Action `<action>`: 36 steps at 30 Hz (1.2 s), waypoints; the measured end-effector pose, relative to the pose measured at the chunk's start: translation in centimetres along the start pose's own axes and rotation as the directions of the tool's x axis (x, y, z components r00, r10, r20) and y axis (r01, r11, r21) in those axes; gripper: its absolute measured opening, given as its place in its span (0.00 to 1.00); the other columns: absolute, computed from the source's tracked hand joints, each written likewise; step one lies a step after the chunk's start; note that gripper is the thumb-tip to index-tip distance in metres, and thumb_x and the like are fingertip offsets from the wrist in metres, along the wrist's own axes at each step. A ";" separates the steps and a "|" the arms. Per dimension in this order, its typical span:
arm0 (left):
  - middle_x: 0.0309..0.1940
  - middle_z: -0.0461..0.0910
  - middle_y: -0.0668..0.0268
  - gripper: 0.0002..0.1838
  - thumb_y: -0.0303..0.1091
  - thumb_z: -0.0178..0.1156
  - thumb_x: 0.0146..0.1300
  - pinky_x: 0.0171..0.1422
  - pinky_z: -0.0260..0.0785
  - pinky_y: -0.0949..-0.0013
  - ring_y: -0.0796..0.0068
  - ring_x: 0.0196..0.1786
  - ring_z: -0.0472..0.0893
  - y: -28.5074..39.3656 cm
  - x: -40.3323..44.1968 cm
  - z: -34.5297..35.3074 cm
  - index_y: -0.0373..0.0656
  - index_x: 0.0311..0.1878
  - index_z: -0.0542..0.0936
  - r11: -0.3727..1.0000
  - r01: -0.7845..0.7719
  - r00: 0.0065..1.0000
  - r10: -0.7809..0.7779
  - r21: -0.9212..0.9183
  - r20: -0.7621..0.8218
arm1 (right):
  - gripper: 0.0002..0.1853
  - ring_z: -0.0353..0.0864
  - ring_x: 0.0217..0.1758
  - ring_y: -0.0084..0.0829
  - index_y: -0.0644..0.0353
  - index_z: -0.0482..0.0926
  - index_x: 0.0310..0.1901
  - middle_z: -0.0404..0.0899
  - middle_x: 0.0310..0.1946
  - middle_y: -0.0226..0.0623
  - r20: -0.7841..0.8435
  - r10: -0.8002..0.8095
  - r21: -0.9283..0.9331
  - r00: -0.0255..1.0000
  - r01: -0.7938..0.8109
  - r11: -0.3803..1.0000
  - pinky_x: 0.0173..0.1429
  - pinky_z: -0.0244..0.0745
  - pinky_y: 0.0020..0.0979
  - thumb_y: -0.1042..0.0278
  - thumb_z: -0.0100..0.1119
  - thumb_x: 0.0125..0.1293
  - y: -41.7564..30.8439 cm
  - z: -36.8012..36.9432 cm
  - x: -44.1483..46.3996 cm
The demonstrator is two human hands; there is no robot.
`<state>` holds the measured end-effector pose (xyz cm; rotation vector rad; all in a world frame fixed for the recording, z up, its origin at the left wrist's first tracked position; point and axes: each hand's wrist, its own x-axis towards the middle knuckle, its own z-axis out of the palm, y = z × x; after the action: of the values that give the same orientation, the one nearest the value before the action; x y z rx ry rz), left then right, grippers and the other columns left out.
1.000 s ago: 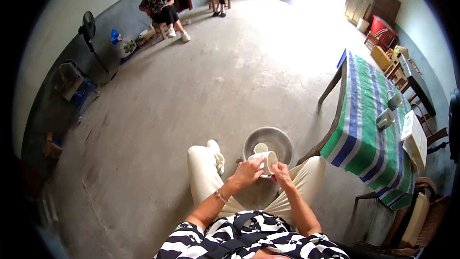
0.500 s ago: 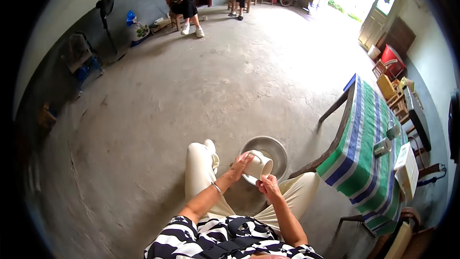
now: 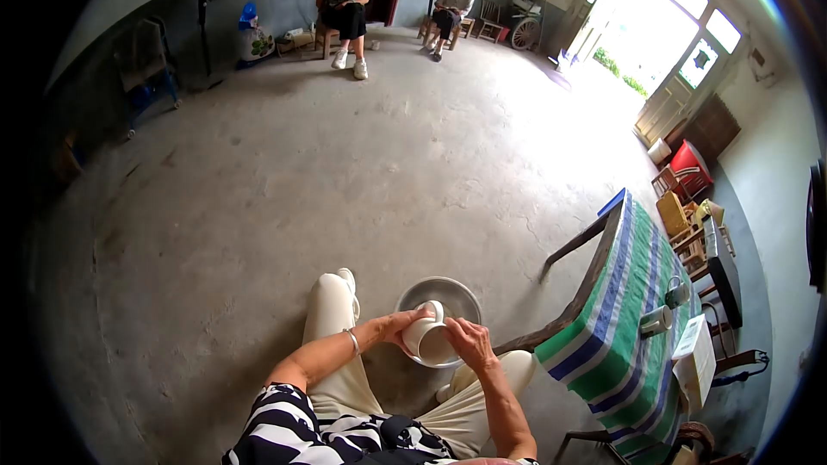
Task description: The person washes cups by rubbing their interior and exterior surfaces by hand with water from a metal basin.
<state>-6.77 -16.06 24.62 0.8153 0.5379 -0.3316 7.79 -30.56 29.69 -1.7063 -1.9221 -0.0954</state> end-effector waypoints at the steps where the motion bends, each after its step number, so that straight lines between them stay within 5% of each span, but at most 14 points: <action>1: 0.50 0.73 0.60 0.38 0.69 0.52 0.53 0.41 0.76 0.50 0.60 0.50 0.76 -0.3 0.3 -0.4 0.52 0.60 0.65 1.000 0.012 1.000 -0.012 -0.001 -0.005 | 0.10 0.77 0.24 0.37 0.56 0.74 0.38 0.75 0.23 0.35 -0.001 0.009 0.009 1.000 -0.009 1.000 0.25 0.72 0.34 0.68 0.62 0.56 0.0 0.4 -0.4; 4: 0.49 0.73 0.60 0.38 0.67 0.52 0.53 0.40 0.76 0.51 0.60 0.49 0.77 -1.3 1.3 -1.6 0.49 0.59 0.66 0.999 -0.042 0.999 0.042 -0.026 -0.002 | 0.09 0.76 0.24 0.38 0.57 0.76 0.39 0.75 0.25 0.36 -0.023 0.152 0.151 0.988 -0.147 0.978 0.27 0.73 0.32 0.71 0.61 0.56 -0.3 2.0 -1.0; 7: 0.44 0.76 0.62 0.30 0.58 0.52 0.57 0.43 0.76 0.58 0.67 0.43 0.79 -1.8 1.6 -1.3 0.45 0.55 0.69 0.970 -0.180 0.982 0.167 -0.163 -0.090 | 0.10 0.76 0.27 0.35 0.59 0.78 0.42 0.76 0.27 0.39 -0.168 0.468 0.347 0.868 -0.393 0.852 0.33 0.72 0.28 0.76 0.56 0.57 -1.3 3.3 -1.7; 11: 0.45 0.75 0.64 0.27 0.57 0.49 0.60 0.48 0.74 0.63 0.70 0.46 0.78 -0.4 0.2 0.1 0.46 0.53 0.70 0.932 -0.256 0.959 0.210 -0.259 -0.191 | 0.10 0.78 0.35 0.35 0.63 0.76 0.44 0.77 0.33 0.42 -0.380 0.556 0.327 0.739 -0.455 0.828 0.42 0.73 0.30 0.77 0.52 0.60 -3.8 2.7 -1.2; 14: 0.44 0.75 0.65 0.24 0.55 0.47 0.62 0.45 0.75 0.66 0.72 0.44 0.78 -1.6 2.0 -0.5 0.46 0.52 0.71 0.857 -0.380 0.923 0.326 -0.348 -0.204 | 0.11 0.77 0.40 0.33 0.64 0.75 0.46 0.78 0.36 0.43 -0.262 0.505 0.357 0.822 -0.404 0.842 0.46 0.72 0.31 0.75 0.50 0.63 -4.7 2.8 -0.5; 16: 0.41 0.76 0.66 0.23 0.54 0.46 0.63 0.42 0.74 0.69 0.74 0.42 0.78 -1.4 1.7 0.4 0.46 0.50 0.72 0.846 -0.452 0.888 0.394 -0.283 -0.239 | 0.16 0.76 0.45 0.31 0.66 0.70 0.54 0.78 0.42 0.41 -0.040 0.680 0.534 0.732 -0.560 0.634 0.51 0.69 0.30 0.71 0.44 0.68 -6.7 3.1 1.1; 18: 0.39 0.76 0.68 0.23 0.54 0.46 0.63 0.40 0.74 0.71 0.75 0.40 0.78 -2.9 2.7 0.5 0.46 0.49 0.73 0.798 -0.563 0.806 0.472 -0.213 -0.358 | 0.18 0.76 0.47 0.31 0.68 0.67 0.57 0.78 0.43 0.42 -0.129 0.701 0.622 0.702 -0.493 0.608 0.51 0.69 0.30 0.69 0.44 0.68 -7.4 5.6 1.4; 20: 0.38 0.75 0.68 0.23 0.55 0.47 0.63 0.39 0.74 0.71 0.75 0.40 0.77 -3.3 2.9 -0.4 0.48 0.50 0.72 0.805 -0.562 0.803 0.476 -0.188 -0.359 | 0.18 0.78 0.43 0.36 0.69 0.67 0.56 0.79 0.40 0.45 -0.227 0.668 0.589 0.708 -0.447 0.674 0.50 0.70 0.33 0.71 0.44 0.67 -7.7 6.9 0.8; 22: 0.39 0.76 0.68 0.22 0.56 0.47 0.62 0.38 0.75 0.67 0.74 0.41 0.78 -2.7 1.6 -0.2 0.50 0.50 0.72 0.846 -0.390 0.910 0.295 -0.363 -0.290 | 0.18 0.79 0.40 0.47 0.67 0.67 0.56 0.78 0.39 0.50 -0.123 0.533 0.257 0.837 -0.492 0.832 0.48 0.71 0.39 0.73 0.48 0.64 -8.0 6.1 -0.2; 24: 0.41 0.76 0.67 0.23 0.57 0.47 0.61 0.37 0.76 0.61 0.71 0.44 0.78 -2.6 1.1 -0.5 0.53 0.51 0.72 0.862 -0.341 0.933 0.259 -0.376 -0.251 | 0.18 0.79 0.37 0.42 0.66 0.71 0.53 0.79 0.36 0.45 -0.172 0.391 0.198 0.904 -0.357 0.913 0.47 0.72 0.38 0.76 0.52 0.59 -6.4 5.5 -1.4; 27: 0.47 0.75 0.64 0.28 0.62 0.48 0.58 0.41 0.75 0.55 0.65 0.47 0.77 -2.8 1.3 -0.9 0.53 0.54 0.70 0.909 -0.083 0.996 0.063 -0.409 -0.061 | 0.18 0.79 0.41 0.33 0.61 0.74 0.47 0.80 0.37 0.36 -0.087 -0.142 0.030 0.986 0.145 0.989 0.52 0.69 0.39 0.76 0.59 0.52 -3.2 3.1 -3.0; 30: 0.48 0.74 0.62 0.30 0.63 0.49 0.57 0.44 0.74 0.53 0.63 0.48 0.77 -2.2 0.6 -0.8 0.52 0.55 0.69 0.954 -0.039 0.999 0.032 -0.297 -0.028 | 0.15 0.72 0.58 0.32 0.56 0.76 0.43 0.78 0.44 0.31 0.079 -0.226 -0.149 0.971 0.236 0.960 0.68 0.50 0.49 0.74 0.60 0.50 -1.0 0.2 -3.7; 33: 0.49 0.74 0.62 0.30 0.62 0.49 0.58 0.47 0.73 0.55 0.63 0.49 0.76 -2.5 0.3 0.0 0.51 0.56 0.69 0.944 -0.061 0.998 0.060 -0.325 -0.014 | 0.13 0.67 0.63 0.34 0.56 0.76 0.40 0.77 0.49 0.34 0.136 -0.158 -0.102 0.978 0.173 0.980 0.69 0.48 0.50 0.72 0.59 0.50 -1.2 0.0 -3.7; 36: 0.47 0.74 0.64 0.27 0.58 0.47 0.60 0.46 0.73 0.61 0.68 0.48 0.76 -2.6 1.3 -0.3 0.49 0.54 0.70 0.906 -0.212 0.977 0.199 -0.366 -0.073 | 0.18 0.74 0.54 0.31 0.56 0.73 0.44 0.79 0.42 0.32 0.080 0.001 -0.095 0.997 0.007 0.995 0.68 0.48 0.52 0.69 0.63 0.50 -3.3 2.2 -3.6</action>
<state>-7.06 -17.63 22.14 0.5019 0.5206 -0.0162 4.01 -33.48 27.21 -1.7944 -2.0079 -0.1237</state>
